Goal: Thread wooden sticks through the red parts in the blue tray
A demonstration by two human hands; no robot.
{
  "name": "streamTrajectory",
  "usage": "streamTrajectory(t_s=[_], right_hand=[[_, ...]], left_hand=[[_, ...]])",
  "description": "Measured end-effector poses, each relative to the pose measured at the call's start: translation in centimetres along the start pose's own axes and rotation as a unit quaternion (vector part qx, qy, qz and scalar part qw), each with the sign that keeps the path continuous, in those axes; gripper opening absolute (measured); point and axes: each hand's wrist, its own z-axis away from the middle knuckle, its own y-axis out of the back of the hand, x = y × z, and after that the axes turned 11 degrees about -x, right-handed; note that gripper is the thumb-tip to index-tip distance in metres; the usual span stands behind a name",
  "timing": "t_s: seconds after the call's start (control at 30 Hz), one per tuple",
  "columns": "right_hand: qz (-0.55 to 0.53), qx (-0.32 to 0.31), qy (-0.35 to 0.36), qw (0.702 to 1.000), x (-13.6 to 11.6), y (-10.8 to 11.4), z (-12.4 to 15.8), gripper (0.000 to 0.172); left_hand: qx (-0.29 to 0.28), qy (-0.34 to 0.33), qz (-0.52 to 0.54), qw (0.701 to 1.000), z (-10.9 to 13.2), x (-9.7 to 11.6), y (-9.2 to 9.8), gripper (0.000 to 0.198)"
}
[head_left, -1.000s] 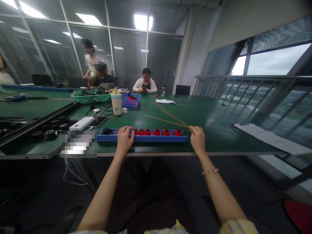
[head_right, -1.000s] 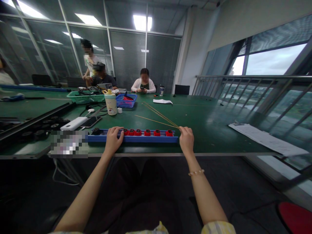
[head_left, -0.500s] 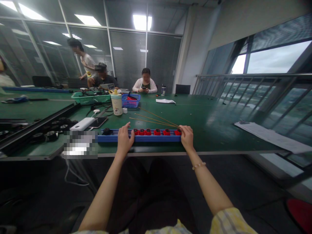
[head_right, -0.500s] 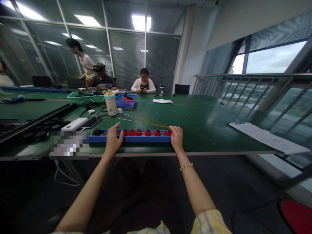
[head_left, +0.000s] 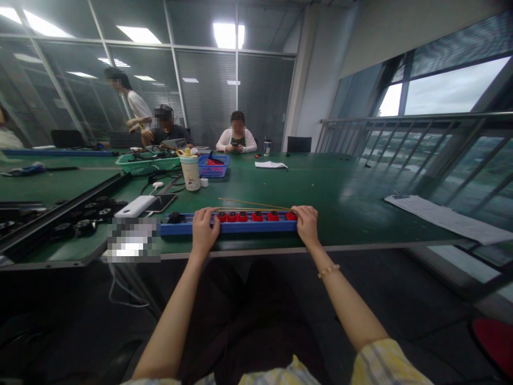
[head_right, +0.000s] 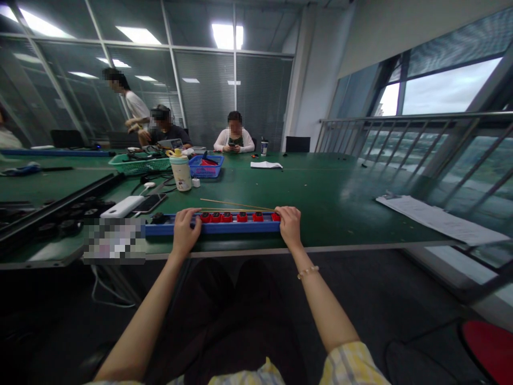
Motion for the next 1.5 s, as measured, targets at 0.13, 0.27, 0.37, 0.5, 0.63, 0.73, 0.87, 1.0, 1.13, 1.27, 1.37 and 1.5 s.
streamTrajectory(t_s=[0.13,0.27,0.37,0.5,0.63,0.73,0.87,1.0,1.13,1.27,1.37,1.5], right_hand=[[0.002,-0.003,-0.007,1.0,0.0,0.1,0.1,0.025],[0.002,0.004,-0.018,1.0,0.0,0.1,0.1,0.025],[0.0,0.005,-0.015,1.0,-0.2,0.1,0.0,0.025],[0.004,0.022,-0.027,0.999,-0.5,0.4,0.0,0.025],[0.0,0.095,-0.121,0.988,0.1,0.7,0.2,0.029],[-0.026,0.159,-0.198,0.967,1.2,0.6,0.3,0.033],[-0.092,0.213,-0.252,0.939,2.9,0.0,0.6,0.034],[-0.137,0.235,-0.287,0.918,3.6,-0.4,0.8,0.035],[-0.141,0.233,-0.284,0.919,3.6,-0.6,0.8,0.035],[-0.128,0.217,-0.274,0.928,3.5,-0.6,0.7,0.035],[-0.127,0.21,-0.271,0.931,3.4,-0.5,0.6,0.034],[-0.12,0.212,-0.257,0.935,3.2,-0.4,0.6,0.034]], left_hand=[[0.005,-0.007,0.0,1.0,0.0,-0.1,0.0,0.024],[0.002,-0.019,0.008,1.0,0.0,-0.3,0.1,0.024],[0.018,-0.014,0.002,1.0,0.1,-0.3,0.1,0.024],[0.061,0.001,-0.013,0.998,0.2,-0.3,0.2,0.024],[0.101,0.038,0.0,0.994,0.1,-0.5,0.5,0.025],[0.089,0.046,0.002,0.995,0.1,-0.6,0.6,0.026],[0.061,0.036,-0.006,0.997,0.0,-0.3,0.7,0.027],[0.042,0.043,-0.023,0.998,-0.1,-0.2,0.7,0.029],[0.033,0.043,-0.025,0.998,-0.1,-0.4,0.7,0.028],[0.016,0.049,-0.027,0.998,-0.1,-0.7,0.5,0.026],[-0.004,0.048,-0.033,0.998,-0.1,-1.0,0.2,0.025],[-0.024,0.032,-0.03,0.999,-0.2,-1.0,-0.1,0.025]])
